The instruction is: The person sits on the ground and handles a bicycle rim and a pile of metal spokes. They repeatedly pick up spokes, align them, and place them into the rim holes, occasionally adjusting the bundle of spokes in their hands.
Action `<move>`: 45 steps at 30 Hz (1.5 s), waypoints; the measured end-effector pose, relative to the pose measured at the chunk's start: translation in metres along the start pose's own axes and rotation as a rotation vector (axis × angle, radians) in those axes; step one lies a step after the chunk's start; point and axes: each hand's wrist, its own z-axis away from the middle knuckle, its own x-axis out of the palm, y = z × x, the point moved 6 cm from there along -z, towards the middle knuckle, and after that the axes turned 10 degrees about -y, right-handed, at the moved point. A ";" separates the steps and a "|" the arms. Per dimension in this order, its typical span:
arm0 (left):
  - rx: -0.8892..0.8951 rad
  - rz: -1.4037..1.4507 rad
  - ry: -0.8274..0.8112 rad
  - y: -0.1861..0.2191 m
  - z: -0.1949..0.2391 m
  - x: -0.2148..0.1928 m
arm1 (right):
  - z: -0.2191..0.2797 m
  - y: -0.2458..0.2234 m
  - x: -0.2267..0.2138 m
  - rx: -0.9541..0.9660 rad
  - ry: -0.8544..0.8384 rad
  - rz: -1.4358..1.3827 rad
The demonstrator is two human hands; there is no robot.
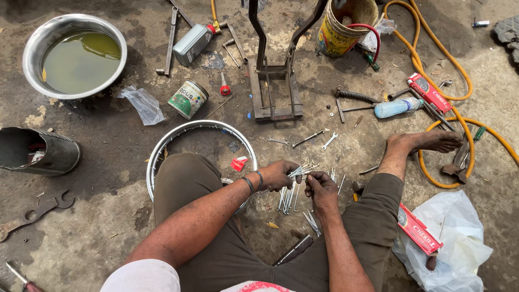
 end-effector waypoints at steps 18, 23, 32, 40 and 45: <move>-0.124 -0.052 -0.070 0.001 0.004 0.000 | 0.016 -0.038 0.028 0.120 0.033 0.289; -0.109 -0.001 -0.075 -0.001 0.002 -0.005 | 0.012 -0.033 0.038 0.172 -0.205 0.277; -0.058 0.067 -0.018 0.015 0.002 -0.011 | 0.002 -0.038 0.038 0.236 -0.010 0.278; 0.130 0.416 -0.088 0.011 -0.008 -0.009 | 0.009 -0.019 0.044 0.127 -0.187 -0.229; 0.094 0.339 -0.056 0.029 0.002 -0.008 | 0.009 -0.016 0.055 0.161 -0.140 -0.083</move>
